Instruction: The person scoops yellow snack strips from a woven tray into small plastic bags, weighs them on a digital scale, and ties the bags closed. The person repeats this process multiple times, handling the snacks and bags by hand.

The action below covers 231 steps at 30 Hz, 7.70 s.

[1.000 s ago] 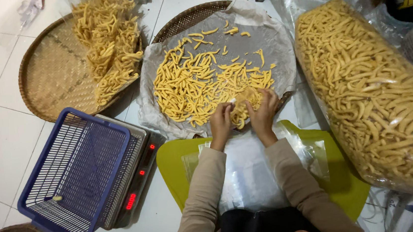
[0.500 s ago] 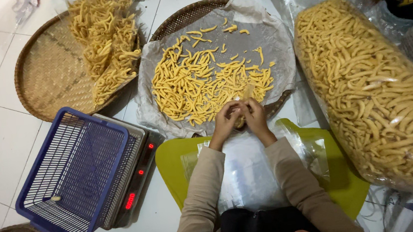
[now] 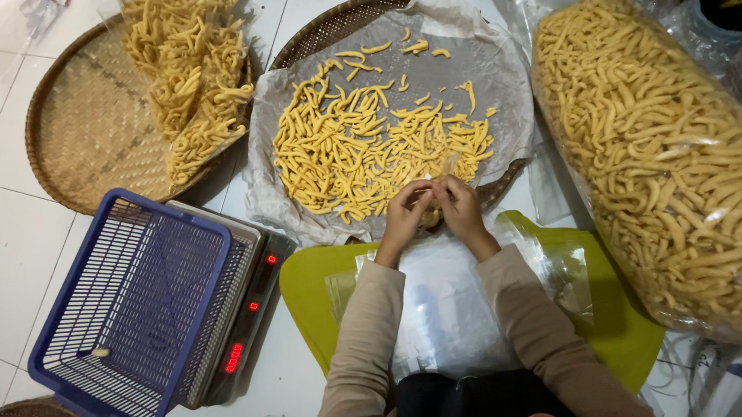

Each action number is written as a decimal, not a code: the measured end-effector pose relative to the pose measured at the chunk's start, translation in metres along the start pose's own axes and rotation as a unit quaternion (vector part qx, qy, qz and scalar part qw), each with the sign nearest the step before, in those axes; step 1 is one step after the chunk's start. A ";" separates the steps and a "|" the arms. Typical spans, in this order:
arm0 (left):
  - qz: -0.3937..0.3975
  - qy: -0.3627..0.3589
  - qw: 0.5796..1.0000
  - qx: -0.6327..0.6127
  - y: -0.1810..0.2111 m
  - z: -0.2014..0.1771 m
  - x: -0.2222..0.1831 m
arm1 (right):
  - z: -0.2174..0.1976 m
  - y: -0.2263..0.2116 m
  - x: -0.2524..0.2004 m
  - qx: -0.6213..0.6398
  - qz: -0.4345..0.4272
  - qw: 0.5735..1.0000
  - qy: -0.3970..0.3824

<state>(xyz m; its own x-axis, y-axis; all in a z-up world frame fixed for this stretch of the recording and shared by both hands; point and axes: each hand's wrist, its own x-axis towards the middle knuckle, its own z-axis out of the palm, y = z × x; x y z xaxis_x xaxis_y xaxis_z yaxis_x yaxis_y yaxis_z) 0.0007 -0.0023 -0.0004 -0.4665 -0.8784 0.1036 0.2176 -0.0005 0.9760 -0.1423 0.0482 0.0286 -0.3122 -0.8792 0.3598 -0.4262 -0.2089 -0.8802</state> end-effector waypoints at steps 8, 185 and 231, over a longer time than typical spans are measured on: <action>0.004 -0.001 1.000 -0.003 -0.003 -0.001 0.001 | -0.002 -0.005 0.001 -0.003 -0.017 1.000 -0.005; 0.061 0.163 0.957 0.232 0.151 -0.141 0.087 | 0.154 0.030 0.075 -0.368 0.091 0.793 -0.477; 0.055 0.134 0.963 0.228 0.116 -0.137 0.092 | 0.053 -0.058 0.203 0.192 0.077 0.932 -0.297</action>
<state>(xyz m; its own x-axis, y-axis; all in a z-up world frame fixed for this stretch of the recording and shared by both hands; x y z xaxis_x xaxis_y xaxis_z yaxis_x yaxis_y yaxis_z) 0.1005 -0.1491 0.0963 -0.2118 -0.9528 0.2177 -0.1752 0.2561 0.9506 -0.1358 -0.1413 0.1365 0.2303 -0.9694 0.0856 -0.0445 -0.0984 -0.9942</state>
